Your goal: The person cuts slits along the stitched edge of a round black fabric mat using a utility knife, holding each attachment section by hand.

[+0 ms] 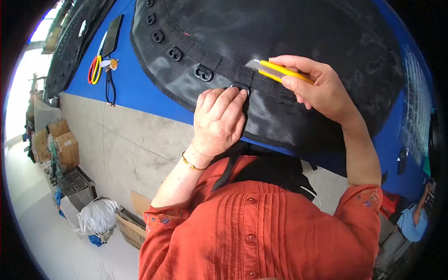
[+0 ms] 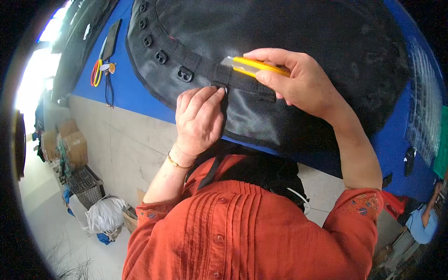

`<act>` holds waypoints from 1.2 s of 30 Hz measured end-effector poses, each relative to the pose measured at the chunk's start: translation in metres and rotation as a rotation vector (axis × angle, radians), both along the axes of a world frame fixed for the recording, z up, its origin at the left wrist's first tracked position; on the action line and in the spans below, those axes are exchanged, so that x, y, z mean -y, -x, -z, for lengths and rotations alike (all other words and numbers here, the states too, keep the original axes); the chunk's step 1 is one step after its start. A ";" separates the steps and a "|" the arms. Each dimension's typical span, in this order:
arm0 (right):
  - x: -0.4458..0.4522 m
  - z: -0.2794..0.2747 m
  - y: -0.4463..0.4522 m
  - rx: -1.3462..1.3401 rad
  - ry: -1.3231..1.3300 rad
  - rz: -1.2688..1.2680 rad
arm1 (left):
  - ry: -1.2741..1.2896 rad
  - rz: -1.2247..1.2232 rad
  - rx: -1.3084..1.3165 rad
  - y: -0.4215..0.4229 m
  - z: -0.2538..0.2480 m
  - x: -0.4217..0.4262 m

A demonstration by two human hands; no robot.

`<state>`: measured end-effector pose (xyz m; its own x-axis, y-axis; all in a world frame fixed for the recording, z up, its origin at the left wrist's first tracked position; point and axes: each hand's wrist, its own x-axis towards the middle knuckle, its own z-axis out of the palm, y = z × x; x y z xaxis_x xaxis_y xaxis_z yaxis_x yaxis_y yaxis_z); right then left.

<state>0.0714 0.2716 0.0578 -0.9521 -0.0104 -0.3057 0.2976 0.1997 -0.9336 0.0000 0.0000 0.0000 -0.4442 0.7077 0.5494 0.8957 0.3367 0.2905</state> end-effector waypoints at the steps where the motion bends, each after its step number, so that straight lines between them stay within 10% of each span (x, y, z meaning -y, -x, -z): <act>1: 0.005 -0.005 -0.003 -0.080 -0.073 -0.015 | -0.003 0.002 0.003 -0.001 -0.003 0.000; 36: 0.007 0.011 0.003 -0.460 -0.376 -0.146 | -0.038 -0.011 -0.032 0.001 0.005 -0.003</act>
